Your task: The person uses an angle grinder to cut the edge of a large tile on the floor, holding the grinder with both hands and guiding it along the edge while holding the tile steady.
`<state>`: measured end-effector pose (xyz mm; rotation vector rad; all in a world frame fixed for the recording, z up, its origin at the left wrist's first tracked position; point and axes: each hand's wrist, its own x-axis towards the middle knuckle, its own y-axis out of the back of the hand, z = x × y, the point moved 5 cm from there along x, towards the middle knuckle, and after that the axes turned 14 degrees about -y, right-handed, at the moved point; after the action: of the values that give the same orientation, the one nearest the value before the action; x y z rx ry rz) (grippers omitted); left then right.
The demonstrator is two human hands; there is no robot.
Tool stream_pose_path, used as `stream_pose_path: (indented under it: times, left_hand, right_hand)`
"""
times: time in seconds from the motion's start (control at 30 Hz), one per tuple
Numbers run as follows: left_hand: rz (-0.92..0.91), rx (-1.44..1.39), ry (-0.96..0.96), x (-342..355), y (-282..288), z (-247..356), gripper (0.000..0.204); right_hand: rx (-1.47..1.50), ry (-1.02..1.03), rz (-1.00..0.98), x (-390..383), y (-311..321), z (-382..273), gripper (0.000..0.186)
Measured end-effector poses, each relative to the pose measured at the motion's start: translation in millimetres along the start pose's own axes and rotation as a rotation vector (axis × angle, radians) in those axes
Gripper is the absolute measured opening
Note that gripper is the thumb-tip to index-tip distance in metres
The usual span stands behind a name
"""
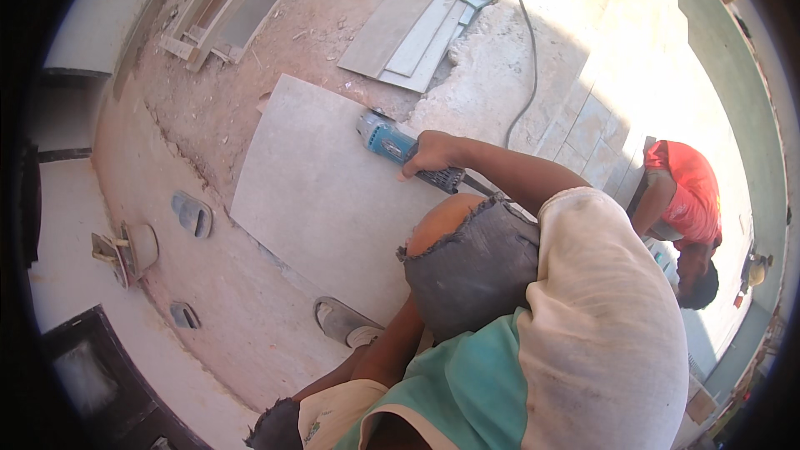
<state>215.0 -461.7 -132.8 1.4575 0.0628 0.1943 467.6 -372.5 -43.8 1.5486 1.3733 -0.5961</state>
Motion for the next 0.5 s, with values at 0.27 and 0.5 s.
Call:
stream_pose_path:
  times: [0.27, 0.5]
  left_hand:
    - [-0.112, -0.075, 0.024, 2, 2, -2, 0.06]
    - [-0.002, -0.179, 0.067, -3, 18, -8, 0.068]
  right_hand:
    - [0.048, 0.04, 0.02, -12, 2, 14, 0.075]
    - [0.297, 0.011, 0.052, -42, 23, 25, 0.052]
